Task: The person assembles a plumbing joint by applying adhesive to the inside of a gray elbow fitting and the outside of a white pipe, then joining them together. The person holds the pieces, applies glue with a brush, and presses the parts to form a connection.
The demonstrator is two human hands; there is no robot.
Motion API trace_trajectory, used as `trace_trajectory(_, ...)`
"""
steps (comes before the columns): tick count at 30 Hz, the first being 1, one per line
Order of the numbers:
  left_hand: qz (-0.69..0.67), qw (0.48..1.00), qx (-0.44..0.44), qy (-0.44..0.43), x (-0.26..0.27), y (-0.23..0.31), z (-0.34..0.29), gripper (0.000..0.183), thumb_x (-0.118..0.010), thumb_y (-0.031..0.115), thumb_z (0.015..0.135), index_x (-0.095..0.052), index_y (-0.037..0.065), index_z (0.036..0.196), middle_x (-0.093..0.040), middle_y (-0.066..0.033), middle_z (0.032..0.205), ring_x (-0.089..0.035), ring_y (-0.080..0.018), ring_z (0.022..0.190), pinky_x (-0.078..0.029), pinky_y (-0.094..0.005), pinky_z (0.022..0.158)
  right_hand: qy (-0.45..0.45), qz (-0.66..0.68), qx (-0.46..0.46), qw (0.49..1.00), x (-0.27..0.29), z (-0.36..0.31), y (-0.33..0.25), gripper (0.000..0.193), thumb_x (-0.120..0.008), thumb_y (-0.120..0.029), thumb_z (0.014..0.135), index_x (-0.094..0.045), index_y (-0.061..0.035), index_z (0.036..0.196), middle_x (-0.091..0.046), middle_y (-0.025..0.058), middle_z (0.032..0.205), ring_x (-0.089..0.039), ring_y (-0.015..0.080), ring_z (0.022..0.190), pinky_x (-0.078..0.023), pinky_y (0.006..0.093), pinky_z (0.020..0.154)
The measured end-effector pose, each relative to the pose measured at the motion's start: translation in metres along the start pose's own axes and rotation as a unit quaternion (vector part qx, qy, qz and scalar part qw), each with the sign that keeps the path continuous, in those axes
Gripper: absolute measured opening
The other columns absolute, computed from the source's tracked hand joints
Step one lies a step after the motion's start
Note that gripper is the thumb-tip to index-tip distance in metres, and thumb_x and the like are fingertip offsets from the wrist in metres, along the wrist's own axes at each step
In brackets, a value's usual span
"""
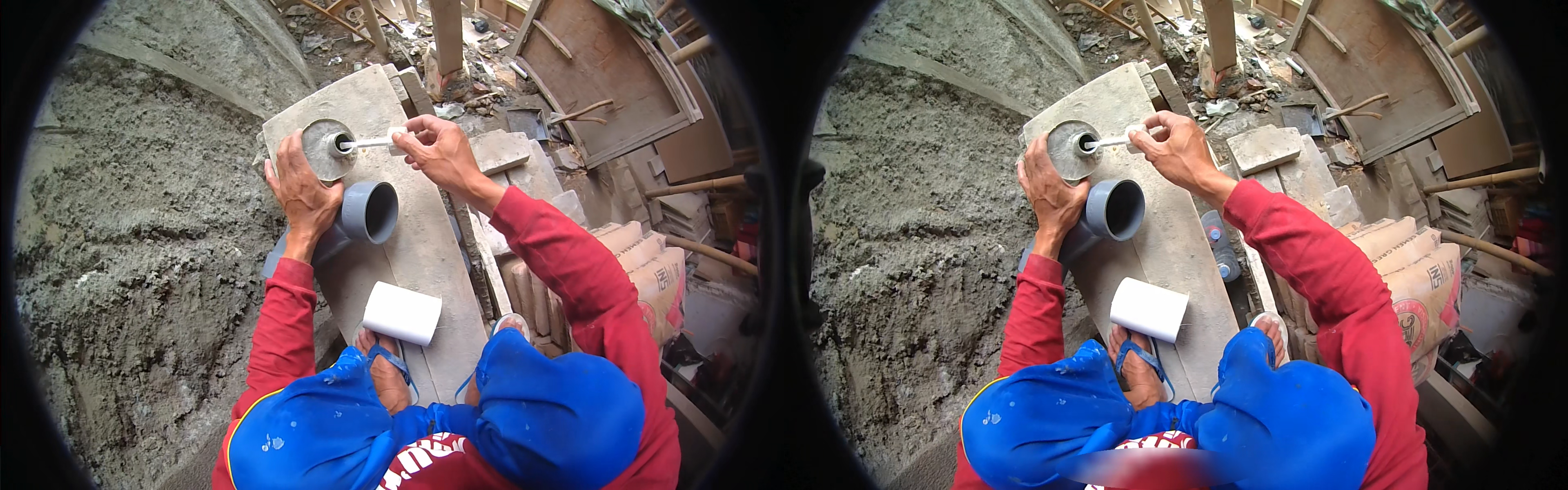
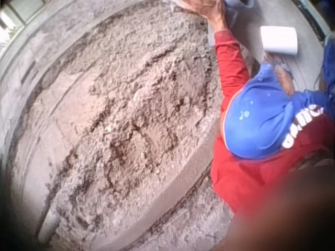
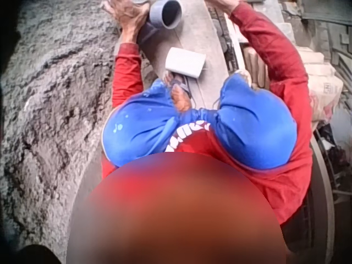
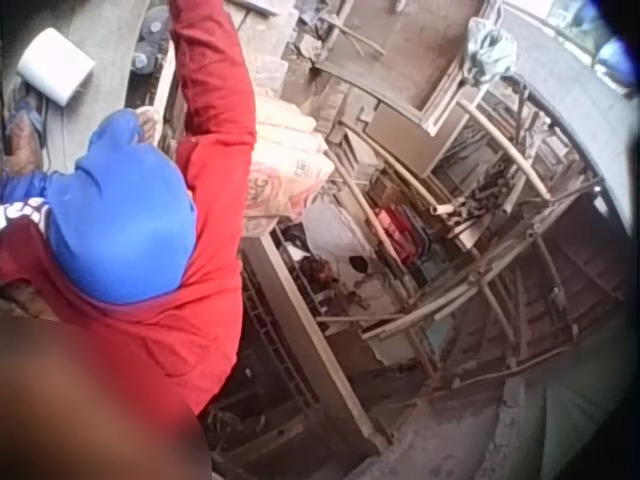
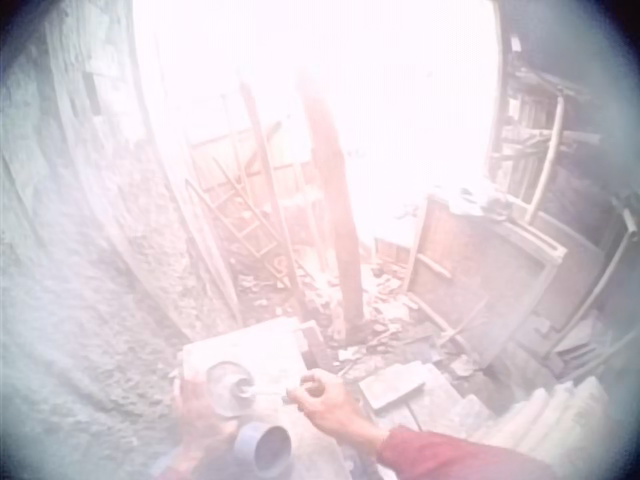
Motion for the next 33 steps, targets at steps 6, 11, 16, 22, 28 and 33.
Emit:
trace_trajectory(6,-0.001,1.0,0.001,0.003,0.001,-0.002,0.001,0.098,-0.084,0.026,0.069,-0.037,0.007,0.154,-0.048,-0.0167,0.147,-0.041,-0.0346,0.145,-0.021,-0.0599,0.124,0.04,-0.095,0.08,0.991,0.032,-0.016,-0.038,0.043,-0.078,-0.036,0.095,-0.072,0.0014,0.115,-0.078,0.014,0.089,-0.073,0.0174,0.076,-0.057,0.0306,0.064)
trace_trajectory(11,-0.01,1.0,-0.005,0.013,-0.001,-0.004,0.0,0.101,-0.081,0.026,0.066,-0.036,0.008,0.154,-0.046,-0.015,0.147,-0.041,-0.0321,0.145,-0.016,-0.0616,0.125,-0.004,0.004,-0.01,1.0,0.047,-0.05,-0.022,0.036,-0.074,-0.028,0.099,-0.069,0.0021,0.119,-0.077,0.0128,0.092,-0.07,0.0107,0.077,-0.055,0.0252,0.063)
trace_trajectory(16,-0.017,1.0,-0.002,0.008,-0.004,-0.006,-0.002,0.101,-0.08,0.026,0.066,-0.036,0.009,0.155,-0.046,-0.0139,0.148,-0.041,-0.0317,0.145,-0.016,-0.0611,0.125,-0.069,0.129,-0.214,0.966,0.033,-0.1,0.038,0.033,-0.072,-0.031,0.1,-0.069,-0.0011,0.114,-0.07,0.0086,0.092,-0.069,0.0137,0.072,-0.059,0.0249,0.065)
trace_trajectory(22,-0.009,1.0,-0.013,0.011,-0.001,-0.002,-0.001,0.1,-0.082,0.023,0.066,-0.037,0.006,0.154,-0.048,-0.0153,0.146,-0.042,-0.0328,0.145,-0.02,-0.0589,0.124,-0.064,0.269,-0.363,0.89,-0.013,-0.132,0.083,0.039,-0.07,-0.035,0.1,-0.062,0.0003,0.114,-0.068,0.0137,0.101,-0.069,0.0176,0.082,-0.06,0.0294,0.074)
trace_trajectory(28,-0.02,1.0,-0.009,0.008,-0.002,-0.004,0.0,0.1,-0.081,0.026,0.066,-0.036,0.008,0.154,-0.046,-0.0136,0.147,-0.041,-0.0315,0.146,-0.017,-0.0621,0.124,-0.112,0.295,-0.371,0.873,-0.033,-0.134,0.073,0.037,-0.069,-0.033,0.101,-0.062,-0.0001,0.116,-0.068,0.012,0.099,-0.068,0.0162,0.082,-0.06,0.0291,0.074)
trace_trajectory(33,-0.02,1.0,-0.018,0.012,-0.002,-0.002,0.0,0.101,-0.082,0.026,0.066,-0.036,0.007,0.154,-0.047,-0.0134,0.147,-0.041,-0.0318,0.145,-0.017,-0.0618,0.124,-0.188,0.107,-0.268,0.939,-0.017,-0.104,0.058,0.035,-0.069,-0.034,0.101,-0.069,0.0003,0.109,-0.07,0.0093,0.094,-0.069,0.014,0.08,-0.061,0.0285,0.072)
Point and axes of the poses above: each hand's wrist, its own z-axis towards the middle knuckle, its own x-axis out of the back of the hand, y = z × x, the point moved 10 cm from there along z, towards the middle knuckle
